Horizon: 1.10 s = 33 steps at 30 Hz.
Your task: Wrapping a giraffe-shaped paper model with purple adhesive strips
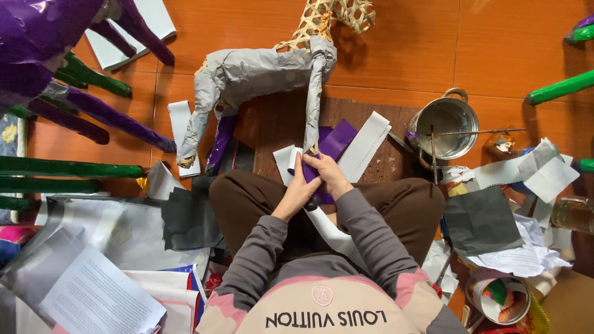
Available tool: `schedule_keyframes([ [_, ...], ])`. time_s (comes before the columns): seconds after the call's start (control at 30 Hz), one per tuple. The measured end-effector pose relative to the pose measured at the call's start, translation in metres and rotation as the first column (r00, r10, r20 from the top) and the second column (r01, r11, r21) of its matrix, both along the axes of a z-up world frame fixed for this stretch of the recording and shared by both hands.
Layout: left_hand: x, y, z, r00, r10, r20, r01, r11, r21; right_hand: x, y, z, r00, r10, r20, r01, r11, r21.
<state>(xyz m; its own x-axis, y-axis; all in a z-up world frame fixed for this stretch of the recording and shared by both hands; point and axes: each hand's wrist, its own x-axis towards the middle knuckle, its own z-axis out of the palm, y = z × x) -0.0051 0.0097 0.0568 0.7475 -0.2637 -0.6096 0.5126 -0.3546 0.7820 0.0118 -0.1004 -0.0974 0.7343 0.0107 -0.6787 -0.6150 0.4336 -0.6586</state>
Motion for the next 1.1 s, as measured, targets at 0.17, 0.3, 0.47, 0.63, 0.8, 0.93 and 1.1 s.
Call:
schedule_keyframes([
  [0.17,-0.013,0.002,-0.036,0.944,0.257,0.207,-0.212,0.954,-0.213,-0.005,0.018,0.078,0.988,-0.142,0.067,0.136,0.987,0.079],
  [0.3,0.038,0.029,-0.028,0.467,0.387,0.795,-0.543,0.835,-0.088,-0.008,0.02,0.068,0.983,-0.173,0.06,0.166,0.981,0.104],
  [0.47,0.105,-0.014,-0.003,0.275,0.384,0.881,-0.461,0.857,-0.23,-0.018,0.004,0.088,0.929,0.269,0.255,-0.075,0.811,-0.581],
  [0.63,0.071,-0.118,-0.05,0.34,-0.106,0.934,0.119,0.991,0.069,-0.024,-0.009,-0.002,0.839,0.263,0.477,0.313,0.484,-0.817],
  [0.8,0.048,-0.058,0.024,0.663,0.007,0.748,-0.037,0.999,0.024,-0.017,-0.015,-0.036,0.885,-0.353,0.304,0.46,0.77,-0.442],
  [0.93,0.04,-0.018,-0.083,0.993,0.094,0.065,-0.101,0.99,0.103,0.0,0.002,0.061,0.774,-0.633,0.024,0.632,0.77,-0.091],
  [1.1,0.037,-0.022,-0.093,0.971,0.237,0.031,-0.236,0.971,-0.031,0.001,-0.03,0.03,0.78,-0.615,-0.117,0.624,0.776,0.086],
])
